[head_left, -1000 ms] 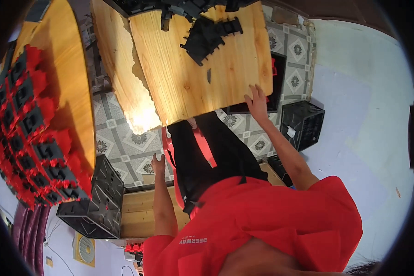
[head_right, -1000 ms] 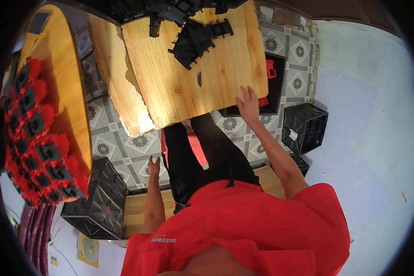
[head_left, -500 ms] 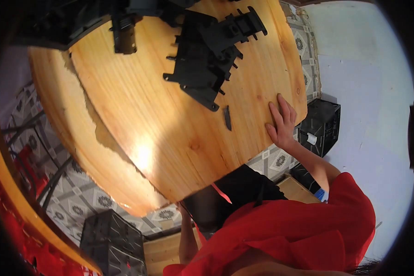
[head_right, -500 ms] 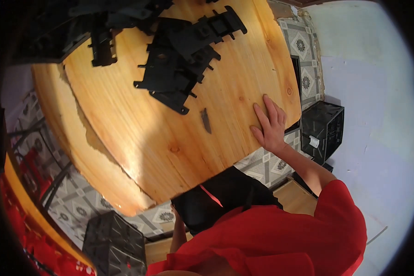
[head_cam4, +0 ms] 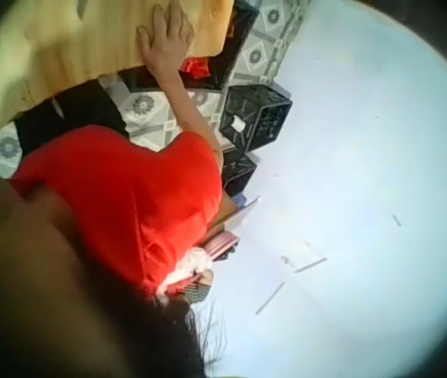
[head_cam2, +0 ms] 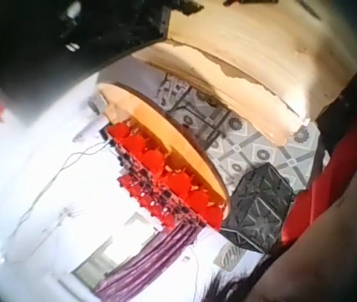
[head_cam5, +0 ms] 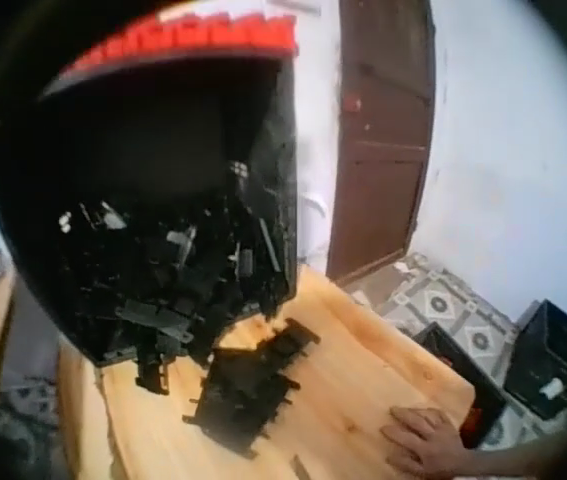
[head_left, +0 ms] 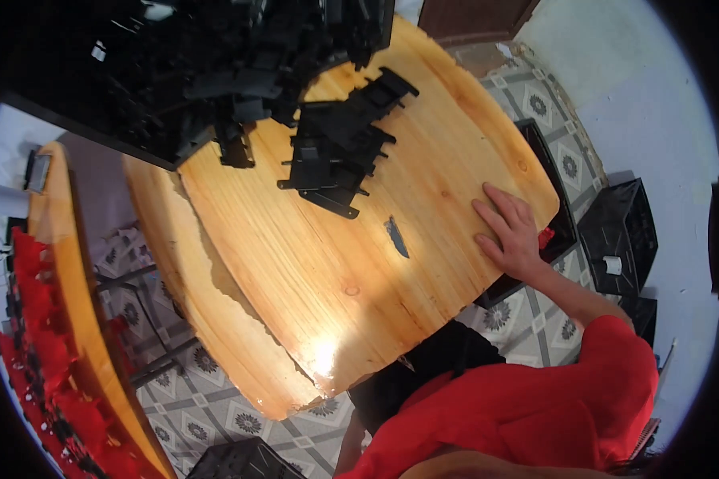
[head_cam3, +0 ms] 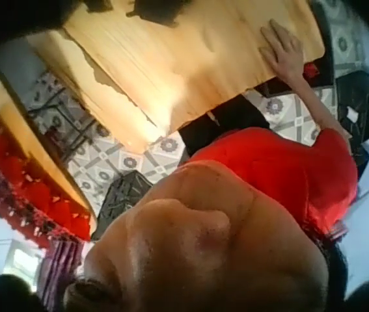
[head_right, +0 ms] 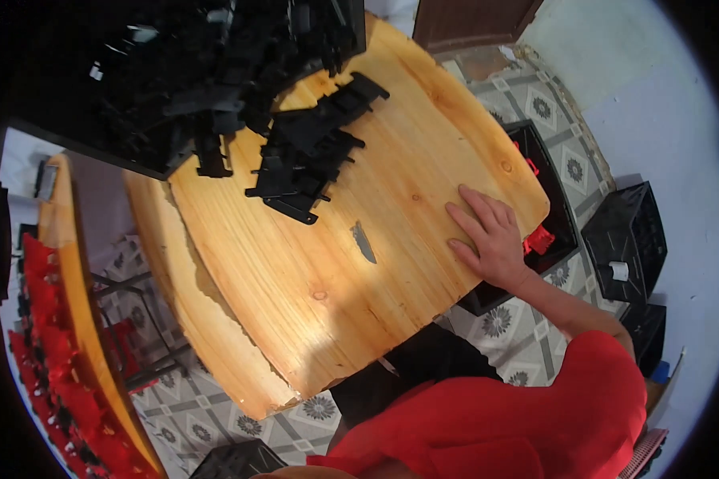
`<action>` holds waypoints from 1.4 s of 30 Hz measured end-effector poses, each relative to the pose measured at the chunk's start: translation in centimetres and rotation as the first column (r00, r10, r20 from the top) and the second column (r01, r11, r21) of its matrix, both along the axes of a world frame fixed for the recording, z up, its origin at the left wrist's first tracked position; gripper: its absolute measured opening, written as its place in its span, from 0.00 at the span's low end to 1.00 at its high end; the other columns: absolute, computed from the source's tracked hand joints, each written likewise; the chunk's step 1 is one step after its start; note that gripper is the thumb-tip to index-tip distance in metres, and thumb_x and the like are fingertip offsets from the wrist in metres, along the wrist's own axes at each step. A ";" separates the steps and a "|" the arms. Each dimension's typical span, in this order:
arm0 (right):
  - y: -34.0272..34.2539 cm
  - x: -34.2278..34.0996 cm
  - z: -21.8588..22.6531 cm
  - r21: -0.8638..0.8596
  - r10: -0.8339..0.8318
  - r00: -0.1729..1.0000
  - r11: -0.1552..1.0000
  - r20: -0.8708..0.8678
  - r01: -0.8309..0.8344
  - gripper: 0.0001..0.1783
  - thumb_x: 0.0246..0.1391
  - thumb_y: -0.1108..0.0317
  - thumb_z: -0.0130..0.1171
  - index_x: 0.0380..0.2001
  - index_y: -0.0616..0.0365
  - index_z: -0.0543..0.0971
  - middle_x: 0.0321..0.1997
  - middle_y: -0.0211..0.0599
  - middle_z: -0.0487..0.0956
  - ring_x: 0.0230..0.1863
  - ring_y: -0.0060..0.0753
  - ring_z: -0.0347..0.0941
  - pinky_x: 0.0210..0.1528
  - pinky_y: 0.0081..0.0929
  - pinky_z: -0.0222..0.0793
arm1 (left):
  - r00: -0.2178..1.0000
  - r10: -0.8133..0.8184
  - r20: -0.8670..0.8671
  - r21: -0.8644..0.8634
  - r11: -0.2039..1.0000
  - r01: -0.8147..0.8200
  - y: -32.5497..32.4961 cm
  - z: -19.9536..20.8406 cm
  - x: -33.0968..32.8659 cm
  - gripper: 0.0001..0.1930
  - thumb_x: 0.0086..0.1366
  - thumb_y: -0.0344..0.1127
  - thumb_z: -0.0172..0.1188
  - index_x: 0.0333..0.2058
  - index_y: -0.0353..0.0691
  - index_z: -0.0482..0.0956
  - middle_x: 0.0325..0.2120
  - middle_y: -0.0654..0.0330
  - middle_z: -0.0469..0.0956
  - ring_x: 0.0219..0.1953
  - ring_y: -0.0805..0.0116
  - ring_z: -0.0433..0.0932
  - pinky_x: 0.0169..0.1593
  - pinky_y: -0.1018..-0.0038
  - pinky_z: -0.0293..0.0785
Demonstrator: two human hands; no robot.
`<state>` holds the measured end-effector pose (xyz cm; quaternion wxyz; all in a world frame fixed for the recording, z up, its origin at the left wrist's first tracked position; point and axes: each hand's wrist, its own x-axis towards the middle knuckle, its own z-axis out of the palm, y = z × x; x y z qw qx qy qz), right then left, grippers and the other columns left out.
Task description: The person assembles plastic casings by snapping black plastic inserts into red frames by hand and resting them on a wooden board. The person gathers the assembled casings and arranges them in rows on another table.
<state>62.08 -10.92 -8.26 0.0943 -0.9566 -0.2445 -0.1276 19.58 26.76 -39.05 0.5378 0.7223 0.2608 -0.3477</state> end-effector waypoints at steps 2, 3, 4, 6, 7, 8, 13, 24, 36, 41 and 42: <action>-0.3 -0.6 -0.7 0.021 -0.036 0.999 0.999 0.004 0.036 0.30 0.51 0.58 0.61 0.58 0.53 0.72 0.67 0.43 0.65 0.62 0.46 0.63 0.62 0.41 0.57 | 0.997 -0.056 0.051 0.039 0.998 0.054 -0.4 0.2 1.1 0.36 0.60 0.66 0.55 0.56 0.42 0.72 0.42 0.44 0.80 0.47 0.46 0.78 0.50 0.57 0.74; -0.7 -0.9 -0.9 0.030 -0.034 0.999 0.999 0.026 0.033 0.30 0.51 0.58 0.61 0.58 0.53 0.72 0.67 0.43 0.65 0.62 0.46 0.63 0.62 0.41 0.57 | 0.994 -0.084 0.069 0.056 0.995 0.080 -0.7 0.5 1.4 0.36 0.60 0.66 0.55 0.56 0.42 0.72 0.42 0.44 0.80 0.47 0.46 0.79 0.50 0.57 0.74; -0.5 -0.8 -1.0 0.047 -0.029 0.999 0.999 0.038 0.027 0.29 0.52 0.57 0.60 0.57 0.52 0.73 0.67 0.42 0.65 0.62 0.46 0.64 0.62 0.41 0.57 | 0.991 -0.101 0.091 0.078 0.992 0.094 -0.7 0.3 1.8 0.36 0.60 0.66 0.55 0.56 0.42 0.72 0.42 0.44 0.80 0.47 0.46 0.79 0.50 0.57 0.75; -0.4 -0.9 -1.3 0.071 -0.016 0.997 0.997 0.070 0.011 0.28 0.53 0.57 0.60 0.57 0.52 0.73 0.66 0.41 0.66 0.62 0.45 0.64 0.61 0.41 0.57 | 0.982 -0.142 0.125 0.120 0.985 0.127 0.4 1.2 -0.2 0.36 0.60 0.66 0.55 0.56 0.42 0.73 0.42 0.44 0.81 0.47 0.46 0.79 0.50 0.57 0.75; -0.6 -1.0 -1.4 0.072 -0.024 0.997 0.997 0.077 0.019 0.28 0.53 0.56 0.60 0.57 0.52 0.73 0.66 0.40 0.66 0.62 0.45 0.64 0.61 0.41 0.57 | 0.977 -0.165 0.138 0.140 0.979 0.146 1.0 1.5 -1.3 0.36 0.60 0.66 0.55 0.56 0.42 0.73 0.42 0.45 0.81 0.47 0.47 0.79 0.49 0.57 0.75; -0.4 -1.0 -1.4 0.079 -0.022 0.996 0.997 0.085 0.015 0.28 0.53 0.56 0.59 0.57 0.52 0.73 0.66 0.40 0.66 0.62 0.45 0.64 0.61 0.41 0.57 | 0.972 -0.180 0.149 0.167 0.974 0.155 1.6 1.8 -1.9 0.36 0.60 0.66 0.55 0.55 0.42 0.73 0.41 0.45 0.81 0.47 0.47 0.79 0.49 0.57 0.75; -0.7 -1.1 -1.9 0.052 -0.026 0.992 0.998 0.127 0.020 0.26 0.55 0.54 0.58 0.56 0.51 0.73 0.64 0.40 0.67 0.61 0.44 0.63 0.60 0.41 0.58 | 0.923 -0.385 -0.015 0.433 0.829 0.353 4.6 10.0 0.7 0.34 0.59 0.62 0.60 0.55 0.43 0.74 0.43 0.47 0.81 0.47 0.53 0.80 0.49 0.60 0.76; -1.2 -0.7 -2.9 0.107 -0.002 0.972 0.994 0.234 -0.024 0.24 0.55 0.53 0.58 0.53 0.51 0.75 0.61 0.39 0.70 0.59 0.42 0.64 0.60 0.40 0.58 | 0.704 -0.386 0.597 0.296 0.921 0.254 1.8 40.2 19.6 0.32 0.61 0.41 0.66 0.61 0.39 0.67 0.47 0.54 0.80 0.47 0.67 0.78 0.52 0.69 0.72; -0.4 -1.4 -1.6 0.223 -0.019 0.971 0.974 0.236 -0.035 0.23 0.52 0.56 0.61 0.49 0.53 0.76 0.59 0.40 0.71 0.59 0.42 0.65 0.58 0.40 0.59 | 0.183 -0.529 0.829 0.542 0.676 -0.499 6.4 46.9 53.5 0.45 0.57 0.63 0.62 0.65 0.39 0.59 0.62 0.45 0.64 0.62 0.49 0.65 0.61 0.59 0.63; -0.1 -0.6 -1.4 0.248 -0.037 0.987 0.969 0.160 -0.004 0.22 0.51 0.56 0.62 0.49 0.53 0.77 0.60 0.40 0.71 0.59 0.42 0.66 0.58 0.40 0.60 | 0.405 -0.566 0.718 0.645 0.320 -0.694 10.3 51.0 67.2 0.55 0.50 0.81 0.47 0.67 0.44 0.57 0.62 0.41 0.60 0.63 0.43 0.62 0.63 0.52 0.58; -0.4 -0.9 -1.3 0.251 -0.052 0.990 0.968 0.134 0.017 0.22 0.51 0.56 0.62 0.48 0.53 0.78 0.59 0.39 0.72 0.59 0.42 0.67 0.58 0.40 0.61 | 0.436 -0.544 0.717 0.652 0.302 -0.696 10.0 51.7 69.2 0.56 0.50 0.83 0.45 0.67 0.46 0.57 0.62 0.41 0.61 0.63 0.42 0.62 0.63 0.51 0.57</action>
